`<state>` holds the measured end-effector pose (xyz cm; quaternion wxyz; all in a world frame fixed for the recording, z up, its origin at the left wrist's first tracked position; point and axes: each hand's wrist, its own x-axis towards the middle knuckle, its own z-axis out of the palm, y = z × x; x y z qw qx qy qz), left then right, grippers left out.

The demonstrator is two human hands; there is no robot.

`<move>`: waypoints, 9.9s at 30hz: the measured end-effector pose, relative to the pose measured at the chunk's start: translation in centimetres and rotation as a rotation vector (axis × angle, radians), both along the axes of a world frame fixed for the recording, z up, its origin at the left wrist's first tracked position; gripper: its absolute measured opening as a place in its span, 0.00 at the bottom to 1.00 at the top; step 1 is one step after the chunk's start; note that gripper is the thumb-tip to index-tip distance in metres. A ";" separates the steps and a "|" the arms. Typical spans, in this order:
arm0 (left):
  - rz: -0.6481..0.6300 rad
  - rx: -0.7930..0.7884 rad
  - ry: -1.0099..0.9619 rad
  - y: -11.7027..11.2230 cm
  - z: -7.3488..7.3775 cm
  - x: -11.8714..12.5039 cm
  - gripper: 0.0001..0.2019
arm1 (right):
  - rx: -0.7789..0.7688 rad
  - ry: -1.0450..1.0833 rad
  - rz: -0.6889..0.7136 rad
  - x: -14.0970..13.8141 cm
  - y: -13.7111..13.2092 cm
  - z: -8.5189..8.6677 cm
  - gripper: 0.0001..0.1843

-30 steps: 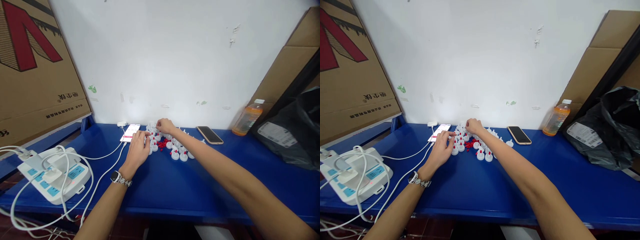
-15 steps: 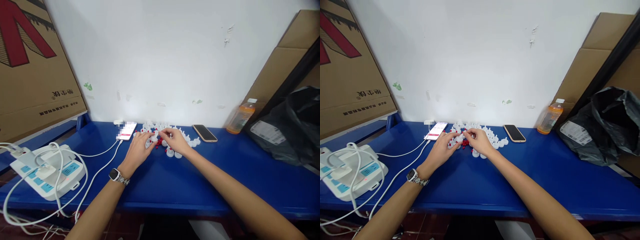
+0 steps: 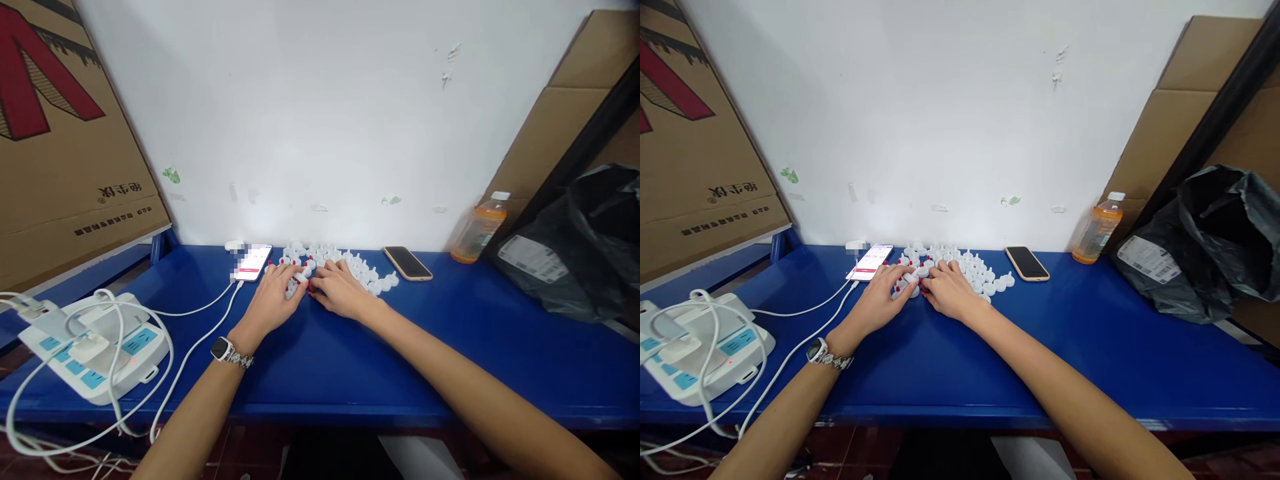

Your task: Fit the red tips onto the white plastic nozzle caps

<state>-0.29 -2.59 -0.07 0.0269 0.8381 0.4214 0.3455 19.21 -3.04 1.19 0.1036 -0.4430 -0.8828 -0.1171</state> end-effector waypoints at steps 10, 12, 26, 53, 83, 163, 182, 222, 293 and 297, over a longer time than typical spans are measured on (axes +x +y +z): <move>0.003 -0.012 -0.008 0.1 0.0 -0.2 0.15 | -0.016 0.008 0.017 -0.4 -0.2 0.1 0.09; 0.002 -0.021 0.002 0.1 0.0 -0.1 0.15 | -0.015 0.038 0.019 -0.3 -0.2 0.1 0.10; 0.035 -0.041 -0.007 -0.1 0.4 -0.4 0.15 | -0.039 0.060 -0.006 0.6 0.2 0.6 0.11; 0.036 -0.049 -0.002 0.0 0.2 -0.4 0.15 | -0.017 0.044 0.137 0.1 -4.8 -0.3 0.19; -0.094 -0.082 0.040 -0.5 0.1 0.8 0.16 | -0.201 0.352 0.102 3.4 -7.3 -1.5 0.06; 0.107 -0.073 -0.334 0.4 1.0 -0.5 0.13 | -0.199 0.958 -0.140 0.2 9.4 2.8 0.02; 0.232 -0.128 -0.240 1.1 0.0 -1.0 0.12 | -0.324 0.266 -0.100 -2.7 15.3 2.5 0.07; -0.037 0.043 0.059 -0.2 -0.1 0.1 0.17 | -0.082 0.064 -0.085 0.0 1.7 0.3 0.09; 0.071 0.099 -0.126 -1.0 1.1 0.0 0.31 | -0.430 1.292 0.184 -0.6 1.9 3.5 0.15; 0.265 0.046 -0.071 0.2 0.9 -1.7 0.15 | -0.151 1.084 -0.026 -1.1 7.0 4.0 0.05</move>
